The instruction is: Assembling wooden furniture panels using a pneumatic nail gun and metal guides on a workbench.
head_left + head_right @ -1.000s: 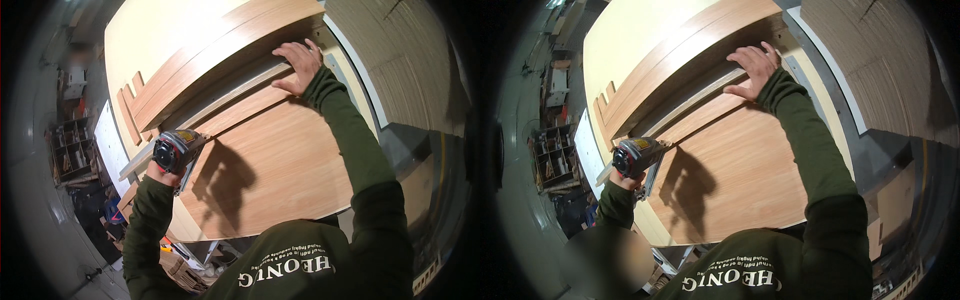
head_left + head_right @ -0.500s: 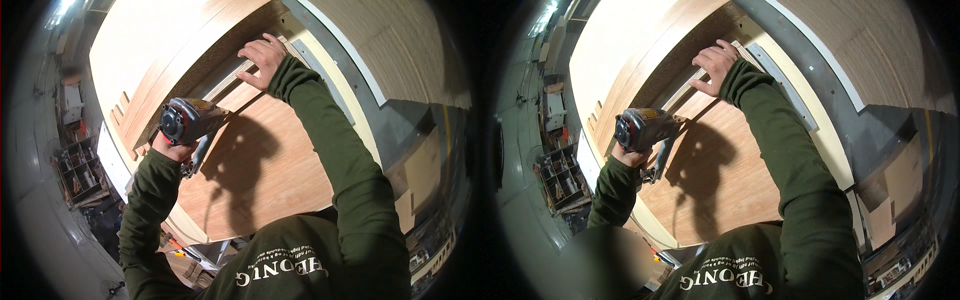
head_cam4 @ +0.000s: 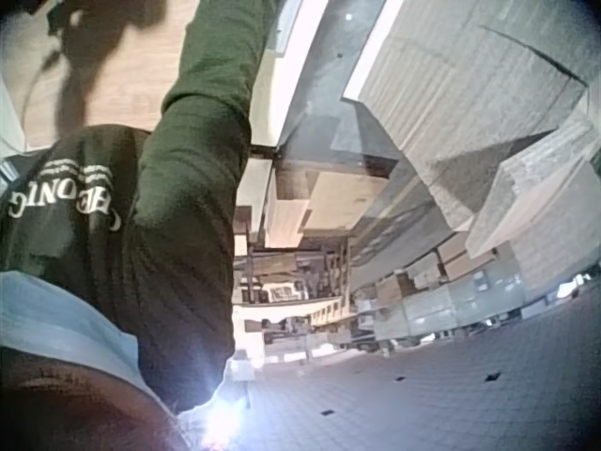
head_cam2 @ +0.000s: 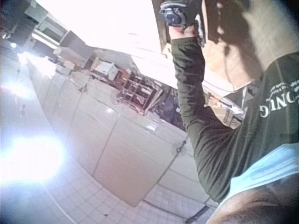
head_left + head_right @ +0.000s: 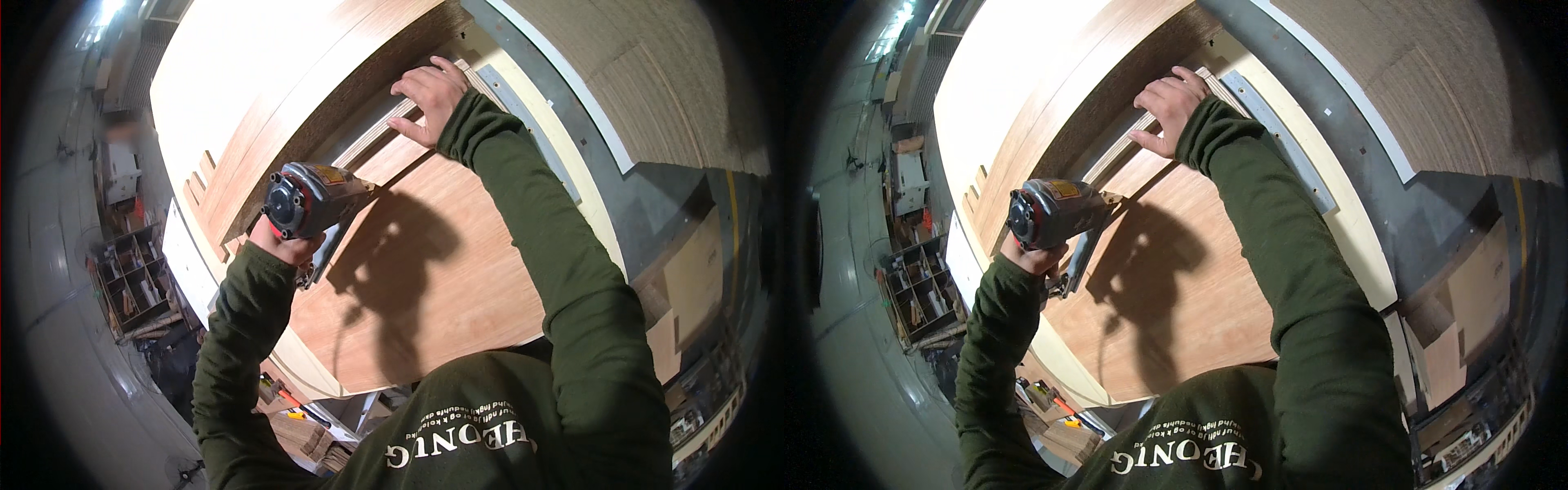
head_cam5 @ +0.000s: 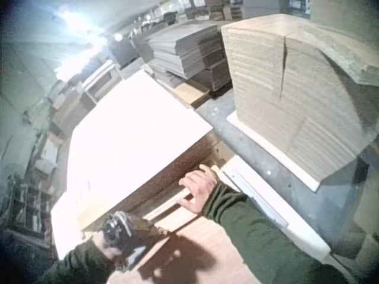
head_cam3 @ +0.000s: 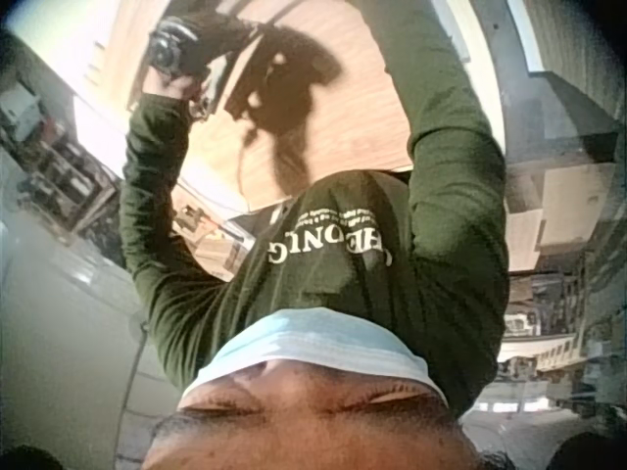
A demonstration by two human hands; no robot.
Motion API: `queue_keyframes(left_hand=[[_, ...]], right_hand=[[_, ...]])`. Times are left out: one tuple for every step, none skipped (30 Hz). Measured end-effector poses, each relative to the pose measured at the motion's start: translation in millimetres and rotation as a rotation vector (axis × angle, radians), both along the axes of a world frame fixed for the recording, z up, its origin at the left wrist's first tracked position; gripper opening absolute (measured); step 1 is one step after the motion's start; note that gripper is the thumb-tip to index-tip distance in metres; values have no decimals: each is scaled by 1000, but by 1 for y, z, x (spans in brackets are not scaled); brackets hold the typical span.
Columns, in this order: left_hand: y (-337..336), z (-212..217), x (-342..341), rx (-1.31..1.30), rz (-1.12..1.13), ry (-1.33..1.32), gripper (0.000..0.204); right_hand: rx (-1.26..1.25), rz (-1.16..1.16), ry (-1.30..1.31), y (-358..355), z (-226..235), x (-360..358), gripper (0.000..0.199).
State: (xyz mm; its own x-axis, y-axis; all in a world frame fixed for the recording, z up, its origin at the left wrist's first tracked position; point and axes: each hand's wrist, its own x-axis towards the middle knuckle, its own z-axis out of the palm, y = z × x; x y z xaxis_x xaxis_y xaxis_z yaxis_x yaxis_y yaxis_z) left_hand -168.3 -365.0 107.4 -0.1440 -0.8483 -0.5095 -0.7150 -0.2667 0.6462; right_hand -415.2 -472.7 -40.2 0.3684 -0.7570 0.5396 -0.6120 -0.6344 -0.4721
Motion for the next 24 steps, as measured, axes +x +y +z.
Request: queue_keyframes(left_hand=[[-1, 1, 3, 51, 40, 14, 31], [-4, 1, 5, 52, 35, 18, 31], [-5, 2, 6, 20, 53, 28, 30], [-6, 4, 4, -12, 72, 38, 29], [-9, 8, 1, 123, 162, -22, 29], [-11, 7, -1, 122, 163, -24, 29], [-13, 5, -3, 108, 180, -42, 29], [-14, 5, -4, 94, 197, -61, 29], [-16, 8, -5, 80, 185, -42, 30], [-16, 5, -3, 81, 183, -40, 30], [-17, 1, 0, 95, 188, -28, 31], [-16, -2, 2, 110, 195, -19, 31], [-17, -3, 2, 112, 195, -17, 31], [-19, -3, 0, 93, 161, -62, 32], [-20, -2, 0, 70, 132, -112, 33], [-20, -6, 5, 68, 136, -113, 33], [-19, -14, 13, -24, 29, -125, 35], [-20, -17, 15, -119, -77, -135, 36], [-20, -14, 14, 20, 38, -128, 38], [-15, -13, 16, 12, 46, -128, 38], [-7, -8, 21, 32, 75, -102, 39], [-5, -11, 23, 48, 88, -56, 40], [8, -9, 21, -48, 64, -28, 42], [24, 3, 18, -213, -34, -12, 44]], right_hand=[[16, 4, 2, 0, 1, 0, 38], [17, -2, 6, -1, 1, -2, 38], [3, -3, 12, -1, 2, -2, 38], [-11, -5, 19, -1, 3, -2, 38], [-9, -4, 19, 1, 3, -3, 38], [8, 0, 20, 0, 3, -3, 37], [26, 4, 22, -1, 3, -3, 37], [24, 4, 21, -1, 3, -1, 37], [13, 0, 2, 0, 3, -1, 36], [2, -4, -18, 0, 2, -1, 36], [3, -6, -14, 0, 1, -2, 36], [9, -5, -11, 0, 1, -2, 36], [14, -5, -8, 1, 1, -3, 36], [16, -5, -5, 1, 2, -4, 36], [10, -5, -3, 0, 3, -3, 35], [3, -6, -1, 0, 5, -3, 35], [0, -1, -3, 1, 7, -3, 35], [16, 4, 1, 1, 8, -4, 35], [32, 10, 4, 2, 9, -4, 35], [23, 18, 4, 4, 9, -3, 35], [23, 20, -1, 5, 12, 1, 34], [20, 7, 12, 2, 10, -1, 34], [27, 12, 22, 2, 8, -1, 33], [56, 26, 21, 2, 8, 0, 33]])
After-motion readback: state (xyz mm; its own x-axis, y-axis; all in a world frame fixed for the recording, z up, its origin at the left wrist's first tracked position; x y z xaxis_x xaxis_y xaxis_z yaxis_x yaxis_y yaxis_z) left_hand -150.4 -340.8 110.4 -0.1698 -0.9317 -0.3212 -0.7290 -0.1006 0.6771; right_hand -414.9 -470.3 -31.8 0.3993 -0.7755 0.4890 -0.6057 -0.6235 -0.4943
